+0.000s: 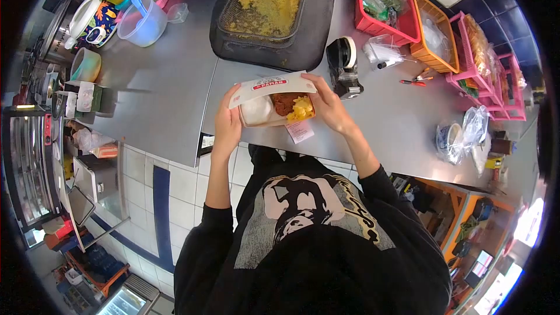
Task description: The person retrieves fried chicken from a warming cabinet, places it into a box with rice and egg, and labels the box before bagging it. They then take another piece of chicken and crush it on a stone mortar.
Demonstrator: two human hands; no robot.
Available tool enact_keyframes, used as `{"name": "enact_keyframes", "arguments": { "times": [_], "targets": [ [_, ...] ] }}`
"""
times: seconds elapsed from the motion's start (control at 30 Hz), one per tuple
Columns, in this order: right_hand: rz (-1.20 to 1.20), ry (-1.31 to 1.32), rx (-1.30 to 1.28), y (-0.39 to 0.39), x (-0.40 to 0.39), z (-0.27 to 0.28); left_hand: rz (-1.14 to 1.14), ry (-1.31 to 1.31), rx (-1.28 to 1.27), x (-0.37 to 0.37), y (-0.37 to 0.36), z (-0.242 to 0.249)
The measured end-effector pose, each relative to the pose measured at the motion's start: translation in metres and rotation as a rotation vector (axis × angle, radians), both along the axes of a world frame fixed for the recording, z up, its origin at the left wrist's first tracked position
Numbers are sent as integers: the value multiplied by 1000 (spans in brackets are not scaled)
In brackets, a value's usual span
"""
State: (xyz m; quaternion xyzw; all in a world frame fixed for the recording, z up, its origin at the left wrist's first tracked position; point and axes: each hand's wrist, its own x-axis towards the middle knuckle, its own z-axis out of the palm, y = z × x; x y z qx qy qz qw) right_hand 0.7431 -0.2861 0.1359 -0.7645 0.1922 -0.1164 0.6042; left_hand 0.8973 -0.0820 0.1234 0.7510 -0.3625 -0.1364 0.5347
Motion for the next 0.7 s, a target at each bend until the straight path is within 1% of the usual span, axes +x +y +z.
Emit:
{"name": "enact_keyframes", "arguments": {
  "times": [0.03,0.07,0.1,0.17,0.2,0.23,0.3,0.33,0.4,0.43,0.5,0.53,0.6,0.63,0.7],
  "targets": [
    [36,-9,135,-1,-1,1,-3,2,2,1,3,-3],
    [70,-30,310,-6,-1,1,-16,48,23,1,2,5],
    [68,-32,309,-9,-1,0,-27,92,42,2,1,9],
    [160,-47,470,-16,-2,-6,-29,54,46,-1,3,6],
    [150,-51,572,-17,-3,-9,-28,21,54,-3,5,3],
    [151,-52,569,-18,-4,-11,-28,19,51,-5,7,2],
    [85,9,491,-13,-4,-9,-61,108,135,-6,13,-2],
    [82,8,493,-10,-5,-12,-64,108,138,-3,16,-5],
    [63,78,180,-4,-5,-21,-201,140,76,6,21,-7],
    [64,76,180,-3,-5,-22,-200,138,76,10,24,-7],
    [60,247,-104,-2,-5,-22,-297,622,45,17,23,4],
    [60,244,-104,-1,-5,-26,-296,620,46,19,22,6],
    [20,294,-206,0,-6,-34,-306,432,282,22,17,10],
    [18,292,-207,-2,-5,-37,-308,430,283,26,16,13],
    [81,353,-266,-5,-4,-36,-289,455,390,34,11,18]
  ]
}}
